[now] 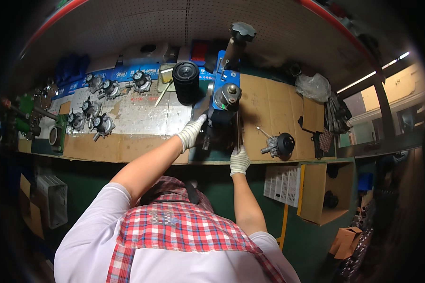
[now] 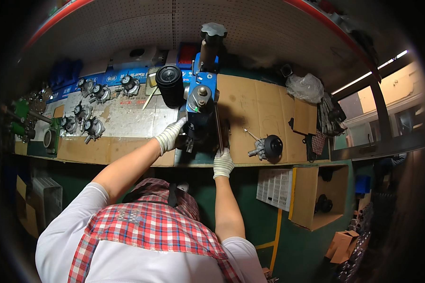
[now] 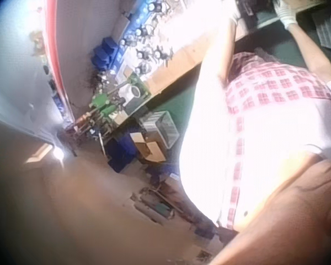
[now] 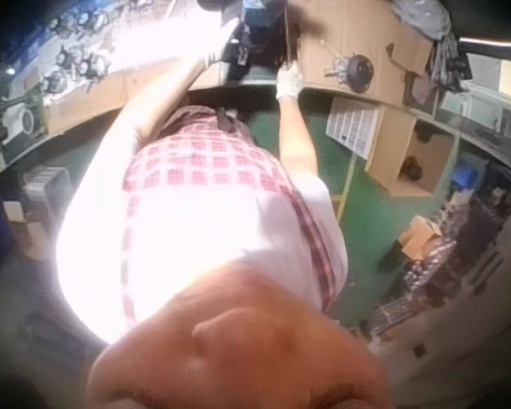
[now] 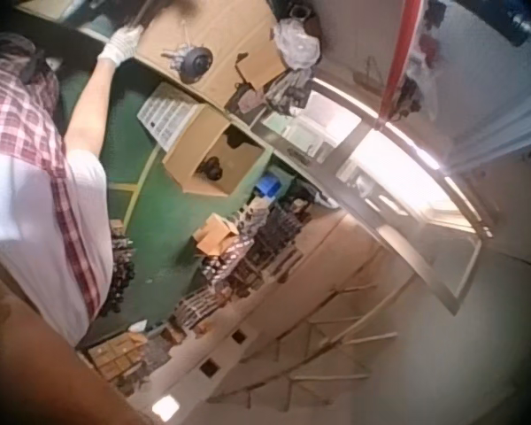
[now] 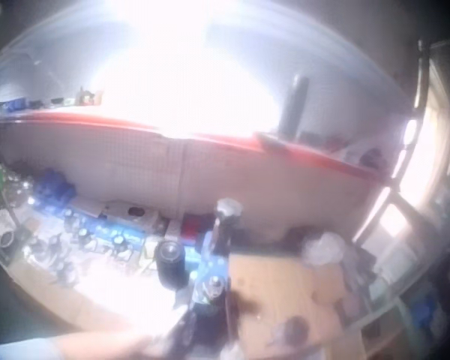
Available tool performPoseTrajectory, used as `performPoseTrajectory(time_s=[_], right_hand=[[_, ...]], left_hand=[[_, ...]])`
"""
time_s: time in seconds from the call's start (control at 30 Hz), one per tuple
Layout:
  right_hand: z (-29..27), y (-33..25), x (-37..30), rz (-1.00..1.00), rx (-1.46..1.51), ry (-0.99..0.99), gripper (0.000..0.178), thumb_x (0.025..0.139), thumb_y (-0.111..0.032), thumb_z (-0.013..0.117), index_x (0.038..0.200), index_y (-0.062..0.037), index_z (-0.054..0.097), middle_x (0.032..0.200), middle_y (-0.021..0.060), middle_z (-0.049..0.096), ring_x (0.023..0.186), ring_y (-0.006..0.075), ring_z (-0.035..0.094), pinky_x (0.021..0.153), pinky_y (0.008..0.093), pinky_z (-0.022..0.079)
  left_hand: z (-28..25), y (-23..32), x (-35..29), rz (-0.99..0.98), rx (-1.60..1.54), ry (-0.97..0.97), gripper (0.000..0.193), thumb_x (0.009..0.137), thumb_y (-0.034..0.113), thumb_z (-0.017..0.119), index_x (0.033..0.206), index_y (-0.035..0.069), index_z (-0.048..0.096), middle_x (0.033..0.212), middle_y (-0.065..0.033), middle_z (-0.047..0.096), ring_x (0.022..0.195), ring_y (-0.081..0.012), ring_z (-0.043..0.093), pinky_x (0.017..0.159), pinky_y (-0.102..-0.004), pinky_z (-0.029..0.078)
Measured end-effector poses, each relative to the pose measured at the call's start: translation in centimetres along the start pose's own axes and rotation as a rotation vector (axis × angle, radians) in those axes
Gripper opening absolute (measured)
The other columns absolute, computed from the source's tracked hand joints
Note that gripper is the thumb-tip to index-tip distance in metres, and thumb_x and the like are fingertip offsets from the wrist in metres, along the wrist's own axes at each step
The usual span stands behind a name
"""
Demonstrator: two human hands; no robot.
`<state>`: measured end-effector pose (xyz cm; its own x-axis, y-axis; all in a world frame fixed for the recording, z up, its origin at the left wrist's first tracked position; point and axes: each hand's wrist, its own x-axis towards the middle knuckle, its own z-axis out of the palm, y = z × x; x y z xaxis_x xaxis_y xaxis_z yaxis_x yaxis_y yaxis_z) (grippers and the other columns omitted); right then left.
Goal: The person repeatedly picks up metal housings and black rubber boots, places them into a blue press, and uses a lever to press the boots onto the housings. They then remove the assembled units and place them on a nearby table.
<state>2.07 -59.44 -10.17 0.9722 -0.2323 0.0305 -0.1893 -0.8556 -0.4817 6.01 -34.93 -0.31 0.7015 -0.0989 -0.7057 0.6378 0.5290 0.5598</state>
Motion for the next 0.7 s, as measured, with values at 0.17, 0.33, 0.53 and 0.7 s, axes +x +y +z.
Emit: performPoseTrajectory(time_s=[0.17,0.33,0.53,0.7], right_hand=[[-11.3,-4.2,-6.1,-0.058,-0.012,-0.149,0.040,0.098,-0.042,0.055,0.126,-0.0134,0.061,0.088,0.0210,0.071,0.078,0.0429,0.068,0.072,0.0522,0.054],[-26.8,-8.4,-9.4,-0.097,0.482,-0.275,0.070,0.098,-0.050,0.059,0.151,-0.0091,0.040,0.073,0.0063,0.064,0.061,0.0160,0.062,0.058,0.0315,0.052],[-29.2,-7.1,-8.4,0.110,1.367,-0.487,0.113,0.077,-0.089,0.047,0.150,-0.0026,0.038,0.092,0.0170,0.066,0.059,0.0171,0.060,0.048,0.0274,0.052],[-14.9,-9.0,-9.5,0.301,1.264,-0.649,0.098,0.089,-0.069,0.061,0.148,0.0050,0.036,0.113,0.0205,0.064,0.090,0.0243,0.069,0.077,0.0365,0.060]], left_hand=[[-2.5,-2.3,6.0,0.092,0.144,0.116,0.048,0.093,0.045,0.067,0.128,0.013,0.059,0.119,-0.0106,0.062,0.101,-0.0288,0.058,0.084,-0.0436,0.052],[-0.9,-2.5,7.1,0.499,0.471,0.353,0.081,0.087,0.048,0.071,0.143,-0.005,0.046,0.142,-0.0270,0.054,0.130,-0.0388,0.053,0.108,-0.0394,0.042],[-2.2,0.2,3.5,0.538,0.594,0.202,0.085,0.083,0.045,0.076,0.139,-0.010,0.045,0.129,-0.0271,0.062,0.121,-0.0353,0.060,0.103,-0.0381,0.047],[-1.9,3.0,0.2,0.506,0.753,0.151,0.075,0.084,0.040,0.076,0.130,-0.014,0.050,0.121,-0.0268,0.066,0.111,-0.0345,0.065,0.096,-0.0382,0.050]])
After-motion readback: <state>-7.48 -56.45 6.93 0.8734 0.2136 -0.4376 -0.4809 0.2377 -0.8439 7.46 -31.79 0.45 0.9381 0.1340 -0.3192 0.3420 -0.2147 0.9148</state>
